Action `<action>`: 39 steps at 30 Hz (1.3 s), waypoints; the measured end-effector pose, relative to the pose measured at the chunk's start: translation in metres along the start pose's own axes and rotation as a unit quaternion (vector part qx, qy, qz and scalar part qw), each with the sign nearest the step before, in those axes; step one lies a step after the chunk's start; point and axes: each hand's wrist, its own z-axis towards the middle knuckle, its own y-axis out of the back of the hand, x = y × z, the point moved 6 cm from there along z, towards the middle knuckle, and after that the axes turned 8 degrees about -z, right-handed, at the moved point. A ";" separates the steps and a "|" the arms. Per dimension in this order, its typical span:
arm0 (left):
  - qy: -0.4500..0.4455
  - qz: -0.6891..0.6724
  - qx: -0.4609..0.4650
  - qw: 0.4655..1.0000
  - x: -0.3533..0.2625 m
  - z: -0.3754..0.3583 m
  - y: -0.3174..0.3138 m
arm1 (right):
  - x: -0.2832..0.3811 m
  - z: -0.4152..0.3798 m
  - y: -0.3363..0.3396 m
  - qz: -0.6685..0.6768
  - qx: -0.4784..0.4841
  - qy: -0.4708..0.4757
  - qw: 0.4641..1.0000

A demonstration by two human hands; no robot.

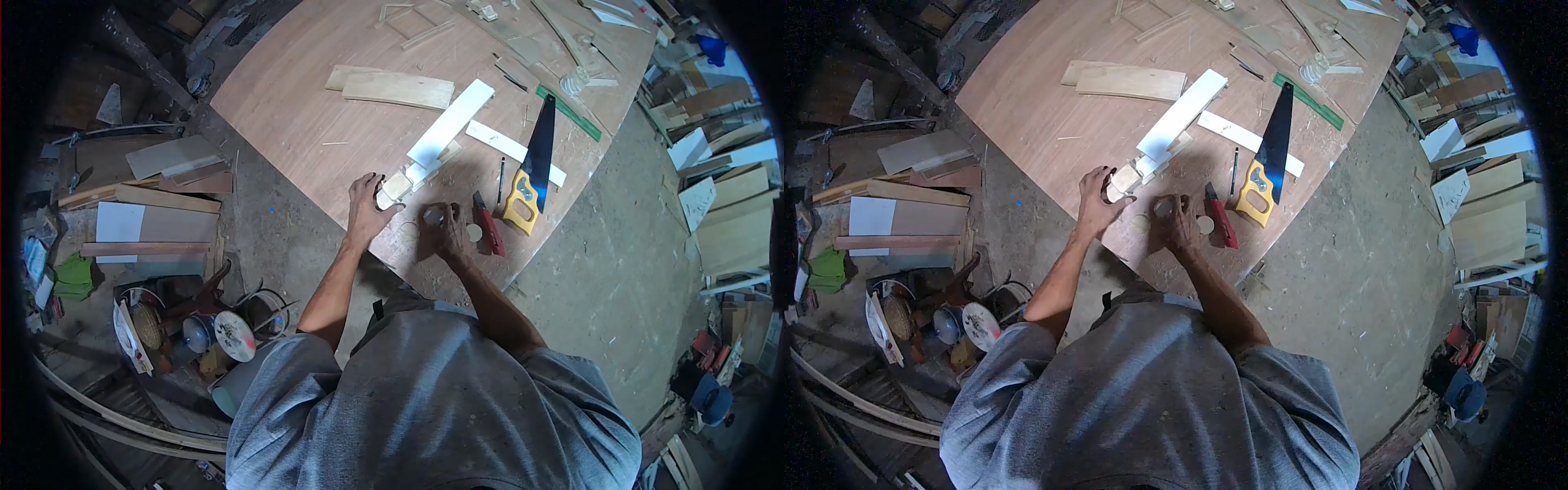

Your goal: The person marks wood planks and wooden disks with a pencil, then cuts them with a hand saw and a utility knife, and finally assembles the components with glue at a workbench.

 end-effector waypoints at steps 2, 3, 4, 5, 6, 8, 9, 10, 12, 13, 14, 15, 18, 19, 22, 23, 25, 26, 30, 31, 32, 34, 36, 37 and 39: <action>0.004 -0.006 0.001 1.000 -0.001 0.000 -0.001 | -0.003 0.000 -0.002 -0.013 0.020 -0.015 1.000; 0.004 -0.009 0.003 1.000 -0.001 0.000 -0.001 | -0.004 0.000 -0.003 -0.013 0.020 -0.014 1.000; 0.003 -0.012 0.005 1.000 -0.002 0.000 -0.002 | -0.005 0.000 -0.003 -0.008 0.009 -0.009 1.000; 0.003 -0.012 0.004 1.000 -0.002 0.000 -0.002 | -0.005 0.001 -0.003 -0.004 0.000 -0.004 1.000; 0.002 -0.017 0.002 1.000 -0.001 -0.002 -0.002 | -0.007 0.002 -0.004 -0.003 0.000 -0.002 1.000; 0.001 -0.021 0.000 1.000 0.001 -0.003 -0.001 | -0.012 0.005 -0.009 0.030 0.028 -0.008 0.999; -0.011 -0.026 0.005 1.000 0.001 -0.004 0.000 | -0.011 0.005 -0.010 0.031 0.028 -0.008 0.999; -0.023 -0.032 0.010 0.999 0.002 -0.004 0.000 | -0.009 0.005 -0.008 0.038 0.000 0.000 0.999; -0.012 -0.051 0.016 0.998 0.007 -0.004 0.002 | -0.010 0.005 -0.006 0.042 -0.028 0.007 0.999; 0.000 -0.069 0.020 0.997 0.011 -0.003 0.003 | -0.010 0.005 -0.005 0.030 -0.045 0.021 0.998; 0.000 -0.070 0.018 0.997 0.013 -0.002 0.004 | -0.009 0.006 -0.004 0.017 -0.062 0.036 0.997; -0.004 -0.063 0.023 0.998 0.012 -0.001 0.005 | -0.008 0.006 -0.004 0.015 -0.060 0.039 0.997; 0.001 -0.053 0.014 0.998 0.013 0.001 0.012 | -0.006 0.009 -0.005 -0.001 -0.008 0.048 0.999; 0.010 -0.047 0.013 0.999 0.015 0.000 0.013 | -0.009 0.010 -0.010 -0.010 -0.006 0.056 0.998; 0.052 -0.052 -0.018 0.997 0.027 -0.007 0.019 | -0.010 0.011 -0.017 -0.045 -0.025 0.090 0.995; 0.058 -0.056 -0.030 0.996 0.031 -0.010 0.021 | -0.010 0.012 -0.015 -0.042 -0.030 0.079 0.996; 0.045 -0.036 -0.105 0.993 0.039 -0.018 0.026 | -0.008 0.017 -0.011 -0.045 -0.031 0.074 0.996; 0.050 -0.039 -0.113 0.991 0.043 -0.023 0.025 | -0.002 0.020 -0.005 -0.045 -0.058 0.121 0.990; 0.109 -0.046 -0.226 0.967 0.047 -0.051 0.025 | 0.023 0.032 0.002 -0.053 -0.079 0.232 0.968; 0.099 -0.040 -0.227 0.968 0.046 -0.057 0.019 | 0.028 0.034 0.005 -0.045 -0.071 0.236 0.968; 0.089 -0.034 -0.228 0.969 0.044 -0.062 0.013 | 0.035 0.036 0.006 -0.049 -0.066 0.242 0.967; 0.060 -0.071 -0.261 0.961 0.036 -0.069 0.006 | 0.038 0.044 0.001 0.009 -0.025 0.210 0.977; 0.058 -0.054 -0.261 0.962 0.031 -0.070 -0.005 | 0.046 0.047 0.002 0.005 -0.037 0.215 0.976; 0.062 -0.081 -0.240 0.965 0.033 -0.066 -0.012 | 0.049 0.049 0.000 0.024 -0.011 0.204 0.979; 0.040 -0.063 -0.248 0.966 0.029 -0.060 -0.018 | 0.057 0.051 -0.004 0.032 -0.003 0.215 0.976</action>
